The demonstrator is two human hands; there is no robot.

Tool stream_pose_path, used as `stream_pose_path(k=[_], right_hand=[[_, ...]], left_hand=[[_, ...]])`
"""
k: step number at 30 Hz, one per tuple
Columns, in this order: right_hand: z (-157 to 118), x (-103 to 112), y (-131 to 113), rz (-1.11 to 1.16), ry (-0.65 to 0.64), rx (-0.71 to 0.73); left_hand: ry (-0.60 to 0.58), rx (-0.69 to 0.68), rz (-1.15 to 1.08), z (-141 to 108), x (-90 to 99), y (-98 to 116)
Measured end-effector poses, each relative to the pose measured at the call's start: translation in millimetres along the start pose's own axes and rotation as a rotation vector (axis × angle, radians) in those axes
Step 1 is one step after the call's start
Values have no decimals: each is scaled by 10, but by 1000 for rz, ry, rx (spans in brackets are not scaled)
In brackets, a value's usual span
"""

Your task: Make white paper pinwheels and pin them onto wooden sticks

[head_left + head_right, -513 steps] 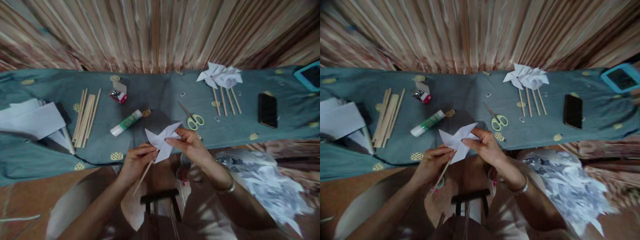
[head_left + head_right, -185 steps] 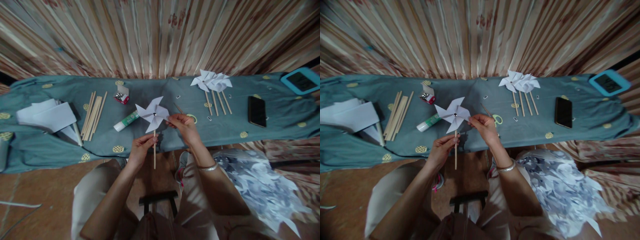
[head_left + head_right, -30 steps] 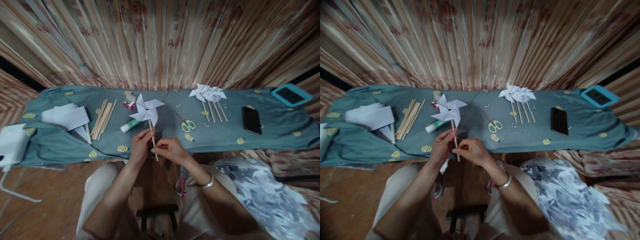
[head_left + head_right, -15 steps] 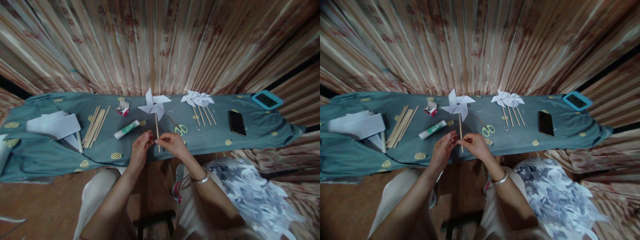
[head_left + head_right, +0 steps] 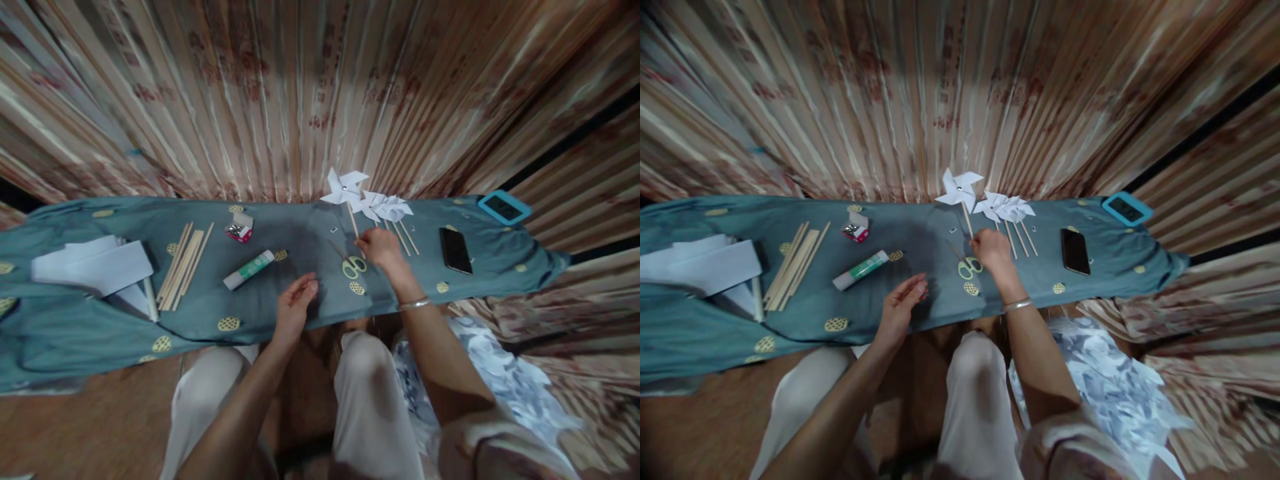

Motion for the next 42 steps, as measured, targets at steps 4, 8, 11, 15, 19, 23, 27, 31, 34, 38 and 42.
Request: stream_pose_path(k=[4,8,11,15,19,23,27,31,34,38,42], right_hand=[[148,-138,362,-103,-75,-98],[271,-224,518,-129,-90,-141],[362,-292,561,-140,-101,-171],[465,-375,604,-139,-123,-201],[520,-426,634,-133,-142,-199],[541,-435,641,-124,-150,-200],[530,-398,624,-121,-150,-203],[437,-302,604,-128,-111,-215],[303,-217,504,-127,-52,-209],[129,-199,-5,19,66,12],[6,-348,-660,171,156,263]], left_hand=[[-56,-26,50,-50,-29,-7],[-94,-49,82,-99,-80,-5],[-112,-56,92,-116,-103,3],[-116,-54,75,-127,-118,6],[-129,-40,52,-126,-148,-27],[-135,-36,56,-114,-168,-57],[-137,-37,66,-119,-183,-56],[-148,-39,71,-146,-220,-57],[-150,-52,81,-155,-245,-70],[-135,-66,88,-146,-236,-80],[-114,-85,90,-146,-183,-21]])
Point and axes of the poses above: each hand's wrist, its own z-axis towards the middle knuckle, its own x-axis out of the back of the hand, y = z × x, the point moved 7 cm from there along z, towards the middle knuckle, and after that the axes turned 3 degrees about x, right-handed, at the moved point
